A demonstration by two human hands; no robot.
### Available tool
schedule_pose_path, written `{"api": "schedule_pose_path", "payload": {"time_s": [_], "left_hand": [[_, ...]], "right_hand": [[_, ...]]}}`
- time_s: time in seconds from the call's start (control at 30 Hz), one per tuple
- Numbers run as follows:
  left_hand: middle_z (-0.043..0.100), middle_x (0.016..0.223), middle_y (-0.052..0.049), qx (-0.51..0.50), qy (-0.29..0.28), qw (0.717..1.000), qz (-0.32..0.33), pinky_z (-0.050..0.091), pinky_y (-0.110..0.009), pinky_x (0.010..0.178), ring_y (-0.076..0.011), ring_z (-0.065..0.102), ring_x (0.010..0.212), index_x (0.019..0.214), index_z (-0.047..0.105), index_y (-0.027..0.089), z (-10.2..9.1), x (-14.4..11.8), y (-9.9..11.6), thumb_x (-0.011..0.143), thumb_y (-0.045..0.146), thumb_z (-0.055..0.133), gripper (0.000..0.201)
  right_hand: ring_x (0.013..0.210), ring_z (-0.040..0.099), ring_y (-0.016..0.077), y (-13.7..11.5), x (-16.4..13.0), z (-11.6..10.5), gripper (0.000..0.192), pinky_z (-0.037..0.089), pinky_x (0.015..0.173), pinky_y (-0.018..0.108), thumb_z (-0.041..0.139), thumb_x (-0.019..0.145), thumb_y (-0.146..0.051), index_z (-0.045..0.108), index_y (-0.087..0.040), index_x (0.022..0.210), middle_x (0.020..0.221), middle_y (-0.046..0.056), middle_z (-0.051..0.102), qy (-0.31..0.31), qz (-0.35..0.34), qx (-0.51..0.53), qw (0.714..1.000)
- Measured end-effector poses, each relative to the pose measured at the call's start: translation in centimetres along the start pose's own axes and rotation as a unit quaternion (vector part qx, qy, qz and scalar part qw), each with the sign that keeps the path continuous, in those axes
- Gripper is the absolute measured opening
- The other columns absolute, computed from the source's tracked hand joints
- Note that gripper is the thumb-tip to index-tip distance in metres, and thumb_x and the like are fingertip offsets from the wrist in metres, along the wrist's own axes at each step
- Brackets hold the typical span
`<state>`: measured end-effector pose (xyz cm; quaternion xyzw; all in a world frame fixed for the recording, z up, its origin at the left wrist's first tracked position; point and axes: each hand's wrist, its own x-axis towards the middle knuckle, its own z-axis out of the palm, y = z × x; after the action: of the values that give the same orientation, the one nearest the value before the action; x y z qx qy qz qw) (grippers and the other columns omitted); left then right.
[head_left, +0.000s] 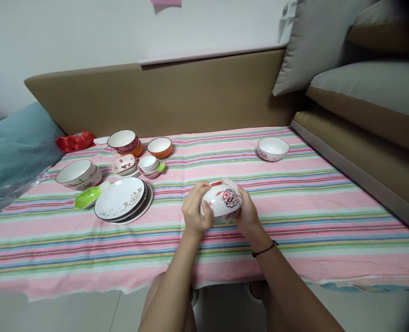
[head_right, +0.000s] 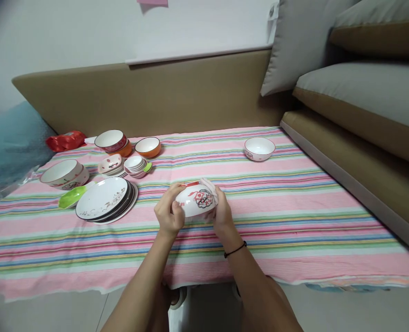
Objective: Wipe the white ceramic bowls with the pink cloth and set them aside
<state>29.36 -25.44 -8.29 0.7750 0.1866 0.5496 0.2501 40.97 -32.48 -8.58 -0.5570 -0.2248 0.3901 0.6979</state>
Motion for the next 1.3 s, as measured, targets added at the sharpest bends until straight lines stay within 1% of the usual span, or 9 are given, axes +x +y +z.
{"api": "schedule_pose_path", "payload": {"time_s": [0.1, 0.27, 0.37, 0.5, 0.6, 0.77, 1.03, 1.17, 1.3], "left_hand": [[0.066, 0.112, -0.013, 0.001, 0.005, 1.0, -0.005, 0.046, -0.041, 0.095, -0.0258, 0.06, 0.109, 0.106, 0.065, 0.018, -0.1, 0.1, -0.1, 0.089, 0.044, 0.038, 0.042], [0.066, 0.112, -0.012, 0.0, -0.01, 1.0, 0.012, 0.045, -0.041, 0.096, -0.0252, 0.06, 0.11, 0.106, 0.063, 0.018, -0.3, -0.1, -0.2, 0.09, 0.04, 0.036, 0.039], [0.066, 0.111, -0.012, -0.007, -0.008, 1.0, -0.022, 0.045, -0.04, 0.095, -0.025, 0.06, 0.109, 0.103, 0.062, 0.019, -0.2, -0.3, -0.1, 0.089, 0.039, 0.04, 0.033], [0.066, 0.101, -0.011, -0.077, 0.074, 0.988, -0.115, 0.048, -0.039, 0.09, -0.0244, 0.062, 0.101, 0.097, 0.06, 0.018, 0.3, -0.2, 0.2, 0.089, 0.042, 0.04, 0.032], [0.064, 0.096, -0.008, -0.138, 0.161, 0.96, -0.184, 0.048, -0.036, 0.087, -0.0219, 0.062, 0.096, 0.092, 0.061, 0.018, 0.9, 0.1, 0.8, 0.089, 0.038, 0.041, 0.028], [0.063, 0.105, -0.008, -0.212, 0.2, 0.915, -0.279, 0.048, -0.032, 0.087, -0.0206, 0.061, 0.1, 0.1, 0.063, 0.017, 2.1, -0.1, 1.7, 0.088, 0.036, 0.04, 0.032], [0.066, 0.111, -0.005, -0.192, 0.076, 0.91, -0.36, 0.044, -0.035, 0.094, -0.0212, 0.057, 0.107, 0.103, 0.066, 0.02, 2.4, -0.2, -0.8, 0.09, 0.038, 0.039, 0.035], [0.067, 0.104, -0.005, -0.283, 0.008, 0.852, -0.44, 0.05, -0.029, 0.073, -0.0197, 0.06, 0.092, 0.096, 0.067, 0.02, 2.3, -0.4, -1.7, 0.085, 0.04, 0.048, 0.03], [0.07, 0.096, -0.007, -0.337, -0.063, 0.779, -0.524, 0.048, -0.025, 0.062, -0.0183, 0.063, 0.081, 0.098, 0.067, 0.017, 1.6, 0.2, -1.5, 0.083, 0.056, 0.047, 0.046]], "right_hand": [[0.096, 0.063, 0.025, -0.4, -0.6, 0.0, 0.049, 0.054, 0.081, 0.042, 0.031, 0.092, -0.047, 0.063, -0.02, 0.119, 0.102, 0.007, 0.069, 0.002, -0.138, -0.063, 0.988], [0.123, 0.047, 0.0233, -1.3, -2.1, 0.3, 0.036, 0.034, 0.109, 0.046, 0.037, 0.093, -0.034, 0.063, -0.027, 0.117, 0.127, 0.004, 0.057, -0.039, -0.359, -0.214, 0.908], [0.119, 0.051, 0.0229, -1.1, -1.8, 0.4, 0.038, 0.039, 0.106, 0.043, 0.035, 0.092, -0.035, 0.066, -0.024, 0.113, 0.123, 0.005, 0.06, -0.012, -0.308, -0.168, 0.936], [0.088, 0.065, 0.0242, -0.3, -0.4, 0.3, 0.049, 0.056, 0.074, 0.04, 0.034, 0.089, -0.049, 0.065, -0.02, 0.114, 0.106, 0.006, 0.07, -0.015, -0.059, 0.003, 0.998], [0.08, 0.067, 0.0247, 0.5, 0.3, 0.6, 0.048, 0.056, 0.066, 0.038, 0.04, 0.085, -0.052, 0.068, -0.018, 0.104, 0.092, 0.006, 0.073, -0.032, 0.046, 0.137, 0.989], [0.095, 0.066, 0.0271, 1.6, 0.5, 1.4, 0.048, 0.053, 0.085, 0.044, 0.041, 0.083, -0.057, 0.068, -0.021, 0.1, 0.09, 0.005, 0.073, -0.077, 0.058, 0.223, 0.97], [0.095, 0.067, 0.0276, 1.0, 0.8, -0.2, 0.067, 0.057, 0.074, 0.042, 0.032, 0.078, -0.074, 0.065, -0.021, 0.103, 0.096, 0.008, 0.072, -0.041, 0.054, 0.179, 0.981], [0.067, 0.068, 0.0246, 1.6, 1.3, -1.5, 0.041, 0.057, 0.054, 0.036, 0.068, 0.069, -0.05, 0.062, -0.019, 0.096, 0.071, 0.005, 0.071, 0.095, 0.078, 0.107, 0.987], [0.053, 0.063, 0.0231, 1.7, 1.8, -2.9, 0.028, 0.056, 0.051, 0.038, 0.068, 0.068, -0.032, 0.063, -0.016, 0.09, 0.054, 0.0, 0.062, 0.154, 0.032, -0.022, 0.987]]}}
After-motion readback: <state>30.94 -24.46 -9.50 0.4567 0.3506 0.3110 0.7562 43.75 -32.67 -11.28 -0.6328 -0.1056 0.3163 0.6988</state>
